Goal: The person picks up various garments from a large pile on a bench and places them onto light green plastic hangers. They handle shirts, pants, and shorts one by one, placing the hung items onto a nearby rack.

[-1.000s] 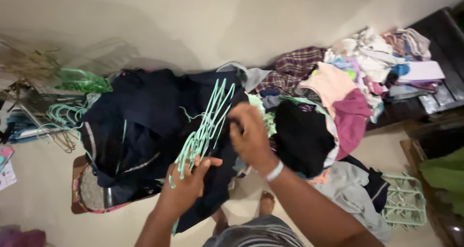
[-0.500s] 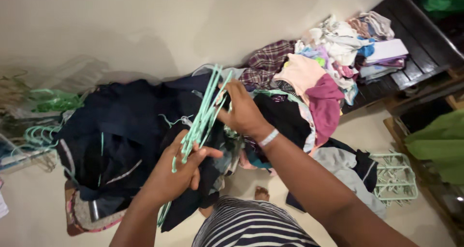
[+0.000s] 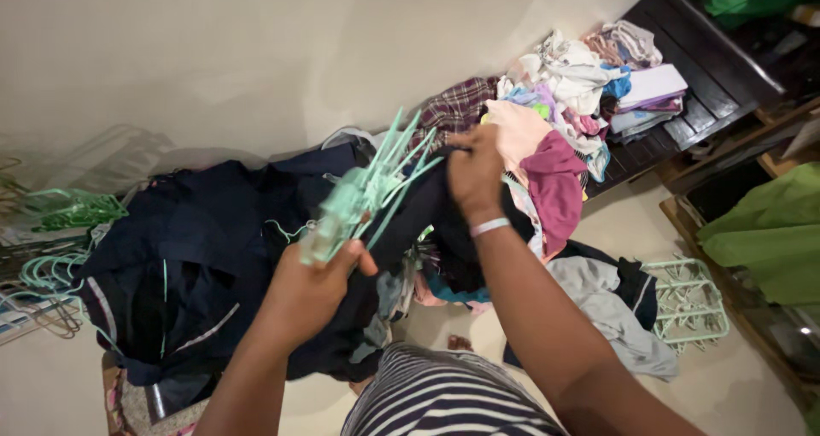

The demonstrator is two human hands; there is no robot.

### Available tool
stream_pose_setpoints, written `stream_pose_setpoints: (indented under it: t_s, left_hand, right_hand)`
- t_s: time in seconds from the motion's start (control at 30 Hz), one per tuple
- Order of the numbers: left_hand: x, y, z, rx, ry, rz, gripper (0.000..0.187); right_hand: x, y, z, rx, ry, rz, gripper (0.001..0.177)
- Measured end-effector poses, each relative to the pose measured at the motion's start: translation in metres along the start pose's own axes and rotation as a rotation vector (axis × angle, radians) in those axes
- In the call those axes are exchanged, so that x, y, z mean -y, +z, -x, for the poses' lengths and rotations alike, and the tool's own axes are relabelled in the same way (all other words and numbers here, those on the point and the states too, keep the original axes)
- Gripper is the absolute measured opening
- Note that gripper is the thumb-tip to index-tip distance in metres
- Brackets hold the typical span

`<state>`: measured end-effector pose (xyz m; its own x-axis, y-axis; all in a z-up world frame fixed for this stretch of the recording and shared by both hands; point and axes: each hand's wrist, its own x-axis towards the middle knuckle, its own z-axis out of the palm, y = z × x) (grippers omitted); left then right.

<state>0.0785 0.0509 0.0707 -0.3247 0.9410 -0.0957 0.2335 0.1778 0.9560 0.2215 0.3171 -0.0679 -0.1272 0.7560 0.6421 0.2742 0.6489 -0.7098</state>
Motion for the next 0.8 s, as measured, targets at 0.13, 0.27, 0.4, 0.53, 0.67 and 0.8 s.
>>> stream_pose_setpoints:
  t_s: [0.13,0.27,0.4,0.53,0.67,0.8]
  left_hand:
    - [0.005,-0.021,0.004,-0.042,-0.13,0.208,0.031]
    - [-0.001,-0.038,-0.005,0.003,-0.003,0.406,0.022]
    - [-0.009,-0.042,-0.027,-0.004,0.084,0.529,0.017]
    - [-0.008,-0.038,-0.044,0.004,0.13,0.626,0.017]
    - [0.006,-0.035,-0.055,-0.04,0.133,0.569,0.016]
    - [0.025,-0.017,-0.058,-0.106,0.055,0.368,0.011]
  right_hand:
    - [-0.053,-0.025,-0.004,0.289,0.459,0.168,0.009]
    - [-0.056,-0.04,0.013,0.648,0.51,-0.219,0.024]
    - [-0.001,-0.051,0.045,0.958,0.311,-0.471,0.033]
    - [0.072,-0.056,0.065,1.134,0.382,-0.286,0.036]
    - [0.109,-0.069,0.055,0.942,0.2,-0.196,0.025]
    - [0.117,-0.14,0.008,0.648,0.144,-0.027,0.02]
